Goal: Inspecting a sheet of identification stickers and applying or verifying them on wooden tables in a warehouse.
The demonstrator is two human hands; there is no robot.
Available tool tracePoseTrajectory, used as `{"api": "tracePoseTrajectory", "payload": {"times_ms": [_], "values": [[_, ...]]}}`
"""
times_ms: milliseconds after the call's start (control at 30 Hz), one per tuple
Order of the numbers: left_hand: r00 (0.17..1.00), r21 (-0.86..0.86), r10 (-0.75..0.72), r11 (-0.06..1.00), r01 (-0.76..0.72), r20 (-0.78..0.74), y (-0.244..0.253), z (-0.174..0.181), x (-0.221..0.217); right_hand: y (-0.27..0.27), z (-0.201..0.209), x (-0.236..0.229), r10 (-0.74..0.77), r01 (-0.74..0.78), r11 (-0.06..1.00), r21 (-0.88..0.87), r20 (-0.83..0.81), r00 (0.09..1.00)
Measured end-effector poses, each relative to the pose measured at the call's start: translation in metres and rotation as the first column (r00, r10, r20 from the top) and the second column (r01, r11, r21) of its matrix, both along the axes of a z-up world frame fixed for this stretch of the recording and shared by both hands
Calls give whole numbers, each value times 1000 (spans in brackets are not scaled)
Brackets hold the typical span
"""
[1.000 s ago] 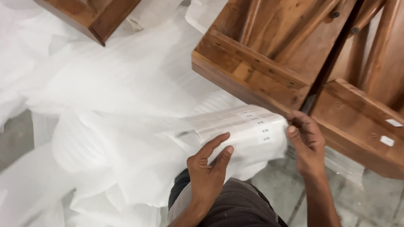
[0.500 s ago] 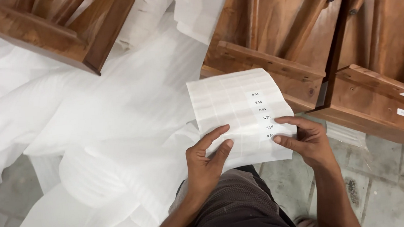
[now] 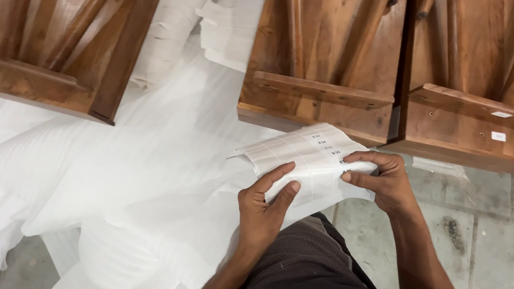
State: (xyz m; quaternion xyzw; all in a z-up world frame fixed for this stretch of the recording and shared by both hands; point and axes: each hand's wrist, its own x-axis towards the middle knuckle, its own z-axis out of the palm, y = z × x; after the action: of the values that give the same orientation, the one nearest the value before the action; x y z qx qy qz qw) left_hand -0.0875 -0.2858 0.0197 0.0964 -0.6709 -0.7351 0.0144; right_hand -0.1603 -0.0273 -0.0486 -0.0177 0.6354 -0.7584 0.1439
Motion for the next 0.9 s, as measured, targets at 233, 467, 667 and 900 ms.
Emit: {"api": "tracePoseTrajectory", "payload": {"times_ms": [233,467,667,900], "values": [[999,-77,-29,997,27,-21,13,-5,-10,14,-15,0,-74,74,996,-57,6,997],[970,-229,164,966,-121,178,18,-10,-14,-8,20,-10,-133,129,948,-291,8,991],[789,-275,531,745,-608,-309,1,-11,-5,5,-56,-71,-365,369,929,-9,127,922],[747,-266,578,703,-660,-328,-5,-7,4,-36,-120,-141,-376,365,922,134,71,924]]}}
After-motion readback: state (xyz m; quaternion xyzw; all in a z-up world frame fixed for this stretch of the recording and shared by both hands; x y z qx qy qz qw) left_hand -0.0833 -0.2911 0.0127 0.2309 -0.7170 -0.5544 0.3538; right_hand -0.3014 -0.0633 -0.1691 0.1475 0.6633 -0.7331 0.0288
